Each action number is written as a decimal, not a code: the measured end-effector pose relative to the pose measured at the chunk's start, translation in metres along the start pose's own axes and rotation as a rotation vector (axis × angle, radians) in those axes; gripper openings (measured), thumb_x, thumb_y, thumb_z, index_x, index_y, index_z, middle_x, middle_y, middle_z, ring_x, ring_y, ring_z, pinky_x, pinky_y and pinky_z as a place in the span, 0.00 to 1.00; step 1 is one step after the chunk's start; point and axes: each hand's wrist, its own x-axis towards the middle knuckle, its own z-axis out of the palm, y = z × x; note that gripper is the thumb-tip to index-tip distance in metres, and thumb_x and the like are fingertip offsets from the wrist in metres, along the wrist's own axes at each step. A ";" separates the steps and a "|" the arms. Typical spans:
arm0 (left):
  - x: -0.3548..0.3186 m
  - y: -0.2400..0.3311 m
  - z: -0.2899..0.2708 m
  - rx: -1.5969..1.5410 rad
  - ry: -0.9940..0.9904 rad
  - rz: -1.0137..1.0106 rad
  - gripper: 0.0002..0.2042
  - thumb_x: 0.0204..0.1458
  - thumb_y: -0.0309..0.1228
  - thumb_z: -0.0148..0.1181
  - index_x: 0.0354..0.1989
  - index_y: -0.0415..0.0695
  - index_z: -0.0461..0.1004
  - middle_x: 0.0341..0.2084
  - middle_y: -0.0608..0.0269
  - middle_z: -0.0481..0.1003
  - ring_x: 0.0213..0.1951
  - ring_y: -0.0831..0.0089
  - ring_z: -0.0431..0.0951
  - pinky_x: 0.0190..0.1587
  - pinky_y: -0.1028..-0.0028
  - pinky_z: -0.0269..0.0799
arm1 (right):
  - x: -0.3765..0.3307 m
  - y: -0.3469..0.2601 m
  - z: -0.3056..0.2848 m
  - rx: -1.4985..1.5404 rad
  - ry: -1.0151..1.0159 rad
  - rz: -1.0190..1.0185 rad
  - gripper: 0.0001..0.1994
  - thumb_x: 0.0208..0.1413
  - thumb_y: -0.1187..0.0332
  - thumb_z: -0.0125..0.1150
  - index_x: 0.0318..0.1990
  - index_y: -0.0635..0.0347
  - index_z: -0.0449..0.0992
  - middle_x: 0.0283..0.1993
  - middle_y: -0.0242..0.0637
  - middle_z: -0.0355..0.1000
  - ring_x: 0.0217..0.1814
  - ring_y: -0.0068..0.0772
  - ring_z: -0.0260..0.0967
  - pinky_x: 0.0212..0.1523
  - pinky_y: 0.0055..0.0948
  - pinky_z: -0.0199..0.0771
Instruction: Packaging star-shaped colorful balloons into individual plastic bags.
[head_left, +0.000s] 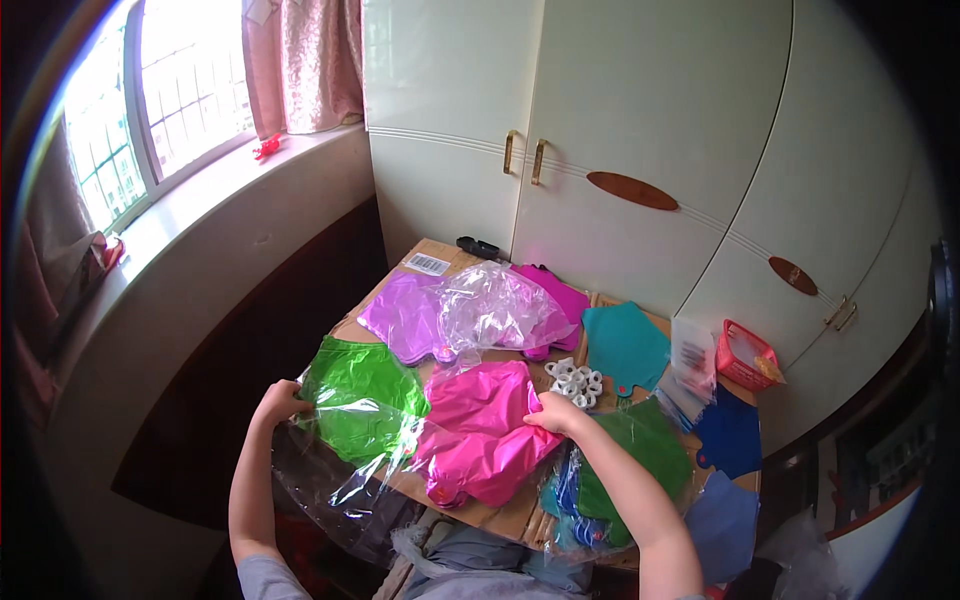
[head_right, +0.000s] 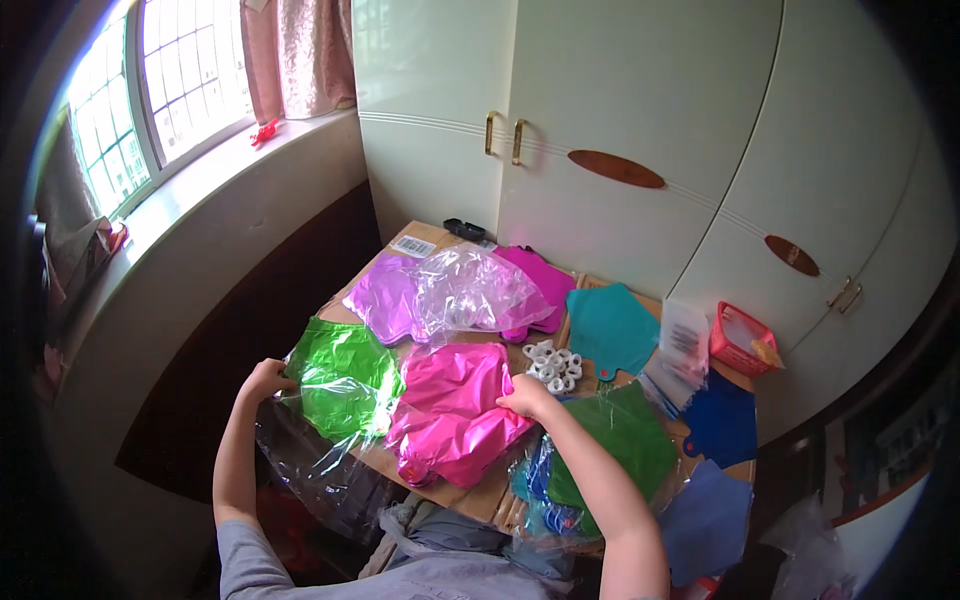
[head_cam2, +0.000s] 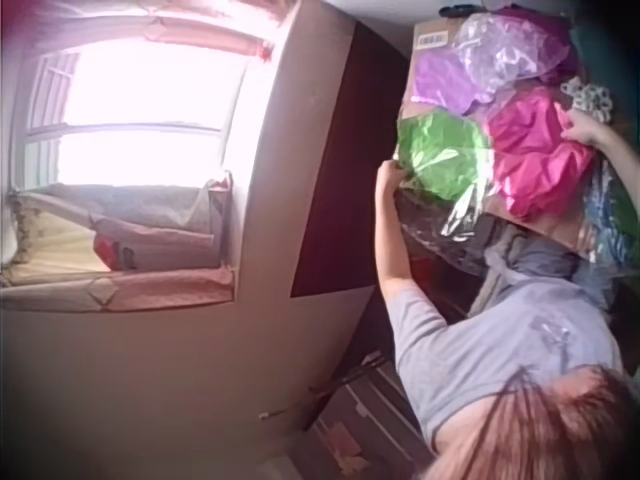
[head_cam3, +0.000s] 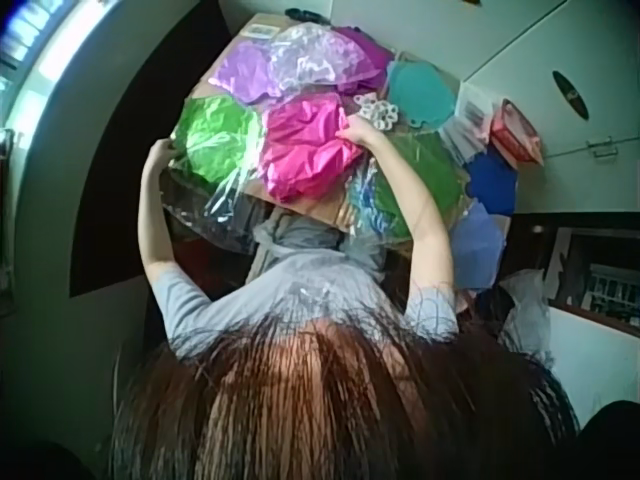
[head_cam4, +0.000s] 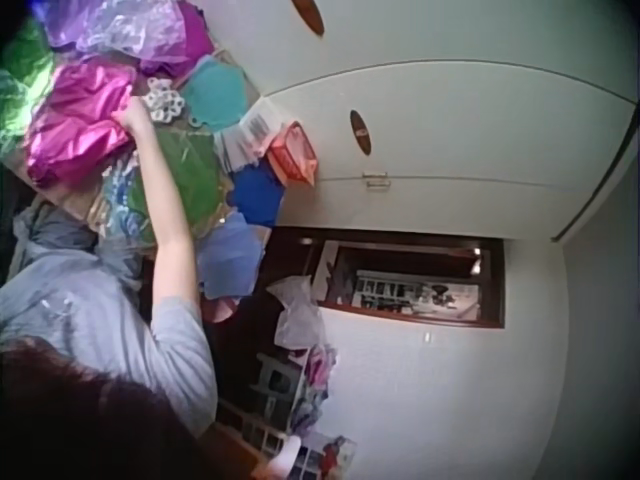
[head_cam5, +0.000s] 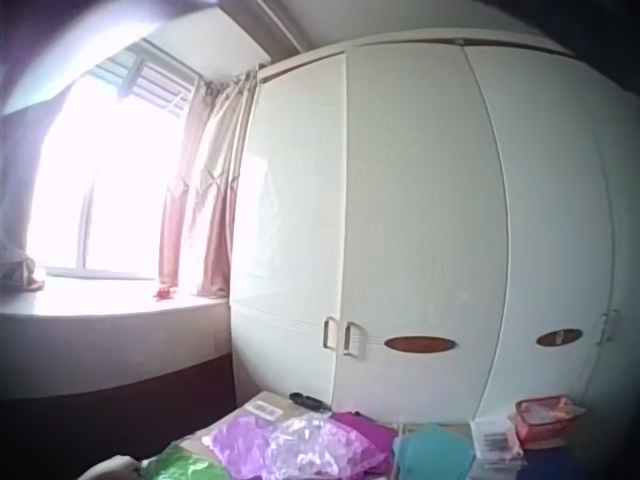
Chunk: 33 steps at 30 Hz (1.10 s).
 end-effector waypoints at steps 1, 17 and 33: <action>0.001 -0.002 0.000 0.013 -0.002 -0.003 0.21 0.33 0.36 0.69 0.36 0.38 0.77 0.29 0.51 0.77 0.34 0.60 0.78 0.38 0.66 0.72 | -0.005 -0.011 -0.005 -0.129 0.061 0.006 0.19 0.42 0.59 0.66 0.35 0.68 0.75 0.37 0.53 0.74 0.41 0.47 0.72 0.42 0.37 0.70; -0.131 0.098 -0.053 -1.161 -0.172 0.397 0.03 0.47 0.21 0.59 0.27 0.39 0.71 0.18 0.69 0.70 0.18 0.86 0.66 0.19 0.86 0.60 | -0.117 -0.104 0.030 0.202 0.113 -0.925 0.62 0.34 0.40 0.68 0.67 0.59 0.30 0.68 0.54 0.31 0.71 0.53 0.33 0.67 0.44 0.44; -0.206 0.213 0.040 -0.404 0.076 0.989 0.35 0.24 0.57 0.72 0.42 0.48 0.76 0.23 0.62 0.62 0.22 0.70 0.65 0.24 0.75 0.61 | -0.175 -0.118 0.116 1.179 0.257 -0.583 0.28 0.48 0.77 0.54 0.59 0.60 0.58 0.42 0.40 0.68 0.43 0.25 0.67 0.43 0.24 0.67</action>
